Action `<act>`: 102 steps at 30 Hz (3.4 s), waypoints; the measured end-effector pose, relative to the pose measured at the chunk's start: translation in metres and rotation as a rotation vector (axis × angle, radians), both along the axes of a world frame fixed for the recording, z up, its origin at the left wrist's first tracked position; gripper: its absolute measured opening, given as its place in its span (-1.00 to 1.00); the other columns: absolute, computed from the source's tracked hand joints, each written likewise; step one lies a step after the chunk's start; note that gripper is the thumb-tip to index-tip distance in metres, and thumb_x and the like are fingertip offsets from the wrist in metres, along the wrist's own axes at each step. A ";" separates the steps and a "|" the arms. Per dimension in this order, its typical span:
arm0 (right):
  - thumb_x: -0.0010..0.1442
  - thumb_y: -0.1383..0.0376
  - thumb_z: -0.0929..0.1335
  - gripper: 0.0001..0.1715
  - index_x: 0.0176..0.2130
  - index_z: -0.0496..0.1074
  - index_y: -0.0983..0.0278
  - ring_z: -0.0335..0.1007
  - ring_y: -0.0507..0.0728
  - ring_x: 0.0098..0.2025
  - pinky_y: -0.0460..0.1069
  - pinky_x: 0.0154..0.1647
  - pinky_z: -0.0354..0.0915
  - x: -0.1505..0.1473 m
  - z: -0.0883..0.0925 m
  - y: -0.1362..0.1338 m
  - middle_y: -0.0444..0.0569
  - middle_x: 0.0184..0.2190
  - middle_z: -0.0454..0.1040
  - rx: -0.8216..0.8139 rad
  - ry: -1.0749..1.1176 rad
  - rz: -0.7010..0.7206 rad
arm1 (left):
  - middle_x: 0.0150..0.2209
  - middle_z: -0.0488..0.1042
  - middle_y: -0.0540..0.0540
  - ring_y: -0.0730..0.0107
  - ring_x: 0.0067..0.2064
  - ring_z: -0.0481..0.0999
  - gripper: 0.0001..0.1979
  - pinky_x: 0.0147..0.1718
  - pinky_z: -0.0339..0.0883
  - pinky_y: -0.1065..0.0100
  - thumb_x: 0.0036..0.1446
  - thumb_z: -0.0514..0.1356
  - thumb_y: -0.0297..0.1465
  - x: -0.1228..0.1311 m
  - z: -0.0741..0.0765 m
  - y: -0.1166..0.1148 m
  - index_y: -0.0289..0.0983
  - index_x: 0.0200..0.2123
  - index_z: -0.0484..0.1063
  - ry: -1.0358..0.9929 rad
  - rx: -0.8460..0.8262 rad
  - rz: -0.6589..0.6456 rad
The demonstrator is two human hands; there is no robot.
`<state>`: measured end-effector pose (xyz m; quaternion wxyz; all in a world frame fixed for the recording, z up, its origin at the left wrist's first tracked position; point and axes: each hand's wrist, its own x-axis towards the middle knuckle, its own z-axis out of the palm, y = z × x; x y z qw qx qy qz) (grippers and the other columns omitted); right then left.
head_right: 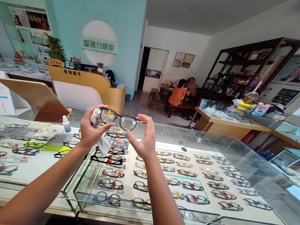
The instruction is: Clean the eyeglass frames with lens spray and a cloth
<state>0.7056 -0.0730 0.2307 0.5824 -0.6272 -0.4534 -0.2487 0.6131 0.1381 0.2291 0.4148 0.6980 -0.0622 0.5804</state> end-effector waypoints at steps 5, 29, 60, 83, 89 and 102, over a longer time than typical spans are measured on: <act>0.28 0.00 0.56 -0.24 0.32 0.33 0.10 0.45 0.37 0.26 0.31 0.33 0.36 -0.015 0.060 0.003 0.16 0.23 0.49 -0.038 -0.164 -0.089 | 0.09 0.62 -0.17 0.15 0.08 0.63 -0.29 0.13 0.47 0.22 -0.01 0.63 -0.11 -0.011 0.060 -0.011 -0.18 0.15 0.52 -0.130 -0.091 0.008; 0.31 -0.05 0.49 -0.40 0.24 0.42 0.04 0.59 0.33 0.16 0.27 0.17 0.50 -0.042 0.102 -0.020 0.02 0.14 0.63 -0.145 0.020 -0.340 | 0.02 0.67 -0.05 0.18 -0.08 0.60 -0.41 -0.16 0.44 0.25 0.06 0.56 -0.01 -0.037 0.098 -0.018 -0.02 0.13 0.63 0.230 -0.011 0.147; 0.33 -0.12 0.48 -0.38 0.20 0.40 0.12 0.63 0.26 0.02 0.13 -0.10 0.61 -0.042 0.101 -0.016 0.11 0.16 0.56 -0.149 0.215 -0.177 | 0.10 0.61 -0.11 0.13 0.01 0.60 -0.43 0.03 0.50 0.14 0.14 0.51 -0.01 -0.040 0.101 -0.025 0.00 0.17 0.55 0.250 -0.067 0.060; 0.34 -0.11 0.48 -0.29 0.32 0.49 0.14 0.68 0.37 0.06 0.26 -0.09 0.67 -0.041 0.101 -0.018 0.18 0.21 0.64 -0.203 0.095 -0.295 | -0.13 0.58 -0.07 0.23 -0.20 0.50 -0.41 -0.25 0.42 0.24 0.07 0.53 0.06 -0.039 0.097 -0.024 -0.07 0.07 0.55 0.236 -0.017 0.195; 0.35 -0.15 0.46 -0.25 0.34 0.52 0.15 0.70 0.39 0.04 0.30 -0.08 0.66 -0.040 0.100 -0.015 0.15 0.14 0.70 -0.249 0.081 -0.341 | -0.11 0.59 -0.07 0.22 -0.18 0.52 -0.43 -0.21 0.43 0.22 0.07 0.53 0.06 -0.039 0.098 -0.023 -0.06 0.04 0.56 0.227 -0.003 0.224; 0.33 -0.10 0.47 -0.32 0.28 0.57 0.16 0.71 0.38 -0.04 0.31 -0.03 0.63 -0.046 0.102 -0.013 0.11 0.01 0.73 -0.224 0.045 -0.384 | -0.17 0.57 -0.05 0.13 -0.16 0.54 -0.46 -0.25 0.45 0.17 0.07 0.53 0.05 -0.046 0.102 -0.026 -0.04 0.00 0.54 0.240 -0.013 0.243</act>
